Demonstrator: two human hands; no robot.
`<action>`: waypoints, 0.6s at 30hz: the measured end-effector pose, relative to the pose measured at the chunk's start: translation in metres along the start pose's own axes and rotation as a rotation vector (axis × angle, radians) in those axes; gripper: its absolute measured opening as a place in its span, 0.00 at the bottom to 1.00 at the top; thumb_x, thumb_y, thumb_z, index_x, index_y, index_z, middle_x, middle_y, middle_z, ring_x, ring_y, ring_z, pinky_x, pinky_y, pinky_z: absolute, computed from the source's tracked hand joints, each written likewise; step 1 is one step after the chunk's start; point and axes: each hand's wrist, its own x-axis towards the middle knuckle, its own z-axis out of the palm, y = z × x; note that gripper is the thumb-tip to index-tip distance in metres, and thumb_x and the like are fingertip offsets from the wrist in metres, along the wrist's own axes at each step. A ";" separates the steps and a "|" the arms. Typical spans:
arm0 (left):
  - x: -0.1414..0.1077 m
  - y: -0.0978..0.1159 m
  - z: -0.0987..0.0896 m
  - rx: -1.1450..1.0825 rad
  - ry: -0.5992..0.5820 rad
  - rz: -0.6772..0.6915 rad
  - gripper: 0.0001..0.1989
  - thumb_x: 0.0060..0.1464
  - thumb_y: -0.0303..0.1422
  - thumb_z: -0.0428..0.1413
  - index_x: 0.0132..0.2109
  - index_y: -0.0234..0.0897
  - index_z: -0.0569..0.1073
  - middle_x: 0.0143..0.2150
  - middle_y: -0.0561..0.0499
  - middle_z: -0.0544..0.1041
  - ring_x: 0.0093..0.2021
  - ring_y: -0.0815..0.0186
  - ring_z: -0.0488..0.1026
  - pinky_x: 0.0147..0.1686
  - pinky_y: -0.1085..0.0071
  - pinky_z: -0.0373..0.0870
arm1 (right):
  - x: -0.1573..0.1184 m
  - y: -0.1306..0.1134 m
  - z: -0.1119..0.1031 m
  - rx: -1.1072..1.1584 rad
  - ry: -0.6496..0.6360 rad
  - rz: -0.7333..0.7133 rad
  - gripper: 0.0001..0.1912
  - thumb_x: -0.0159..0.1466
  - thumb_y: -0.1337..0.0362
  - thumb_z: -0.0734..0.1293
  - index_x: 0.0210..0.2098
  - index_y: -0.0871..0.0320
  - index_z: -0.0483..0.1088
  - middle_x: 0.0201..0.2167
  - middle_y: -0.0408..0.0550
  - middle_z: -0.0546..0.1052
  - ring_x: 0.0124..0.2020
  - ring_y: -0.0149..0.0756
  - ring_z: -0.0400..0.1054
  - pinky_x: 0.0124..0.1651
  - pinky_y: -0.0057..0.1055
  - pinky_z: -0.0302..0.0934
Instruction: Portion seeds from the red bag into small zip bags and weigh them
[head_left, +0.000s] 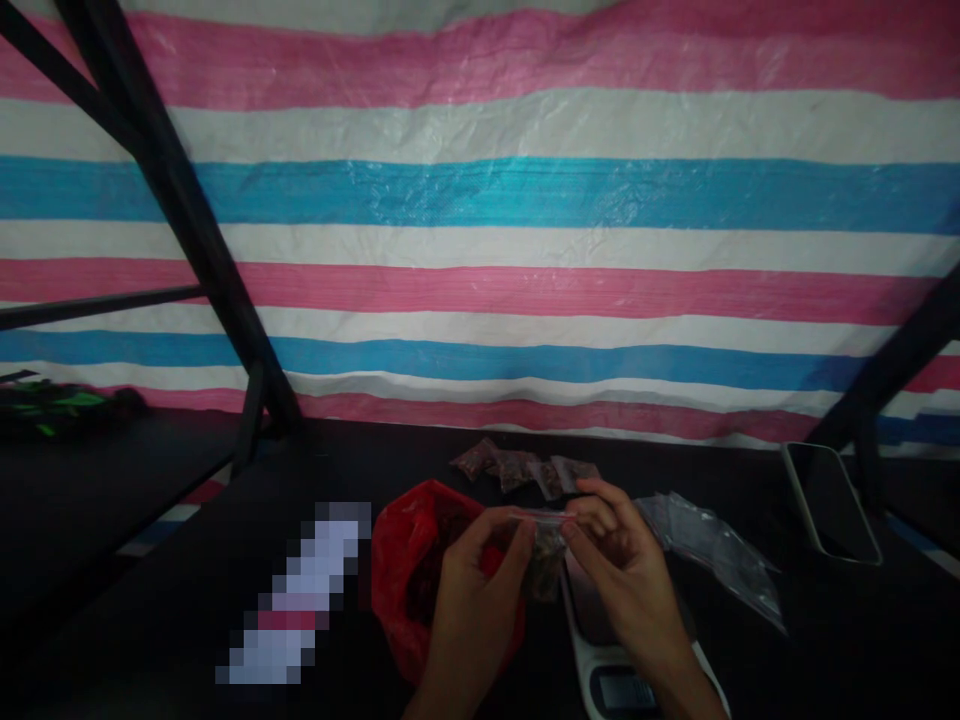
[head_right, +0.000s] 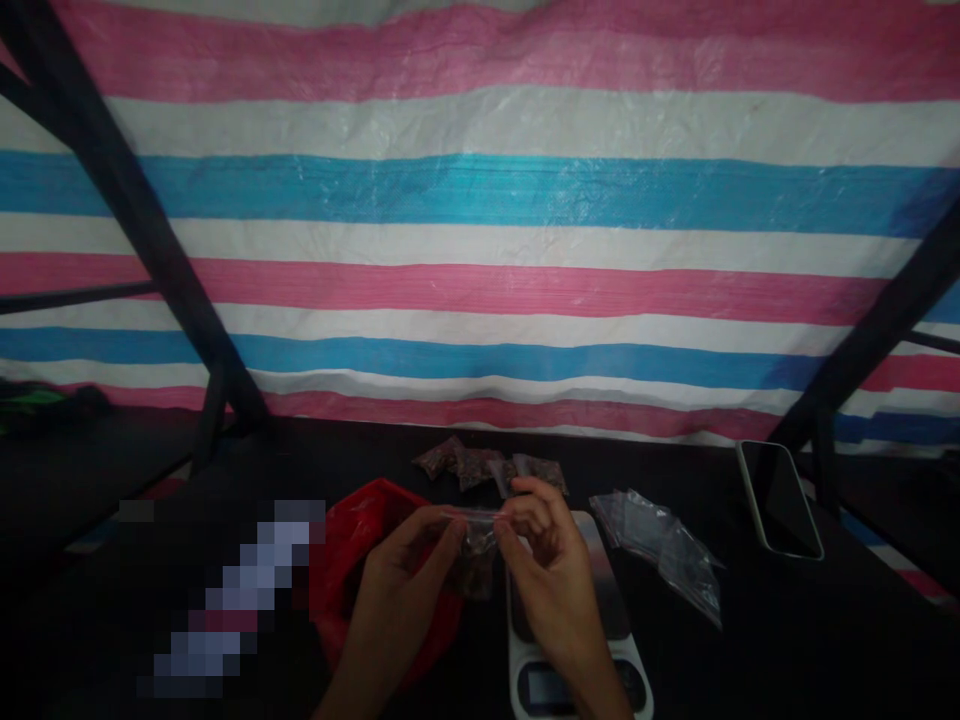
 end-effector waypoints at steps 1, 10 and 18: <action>0.000 -0.001 0.000 -0.005 -0.002 -0.007 0.16 0.57 0.47 0.63 0.40 0.39 0.83 0.40 0.47 0.87 0.43 0.56 0.82 0.46 0.66 0.76 | 0.000 -0.001 0.001 -0.003 0.002 0.005 0.23 0.60 0.51 0.81 0.49 0.49 0.74 0.34 0.40 0.81 0.37 0.31 0.76 0.42 0.25 0.68; 0.000 -0.006 -0.006 -0.053 0.005 -0.010 0.15 0.58 0.46 0.63 0.41 0.39 0.82 0.41 0.46 0.86 0.44 0.54 0.81 0.47 0.63 0.75 | -0.003 0.003 0.014 -0.059 0.008 -0.046 0.23 0.63 0.49 0.79 0.52 0.49 0.73 0.35 0.41 0.81 0.37 0.31 0.76 0.43 0.25 0.70; -0.002 -0.003 -0.010 -0.028 -0.004 -0.016 0.14 0.59 0.46 0.62 0.41 0.39 0.83 0.40 0.46 0.85 0.43 0.55 0.81 0.46 0.64 0.75 | -0.003 0.007 0.017 -0.052 0.034 -0.051 0.22 0.61 0.51 0.80 0.49 0.49 0.73 0.32 0.41 0.82 0.34 0.31 0.77 0.39 0.23 0.70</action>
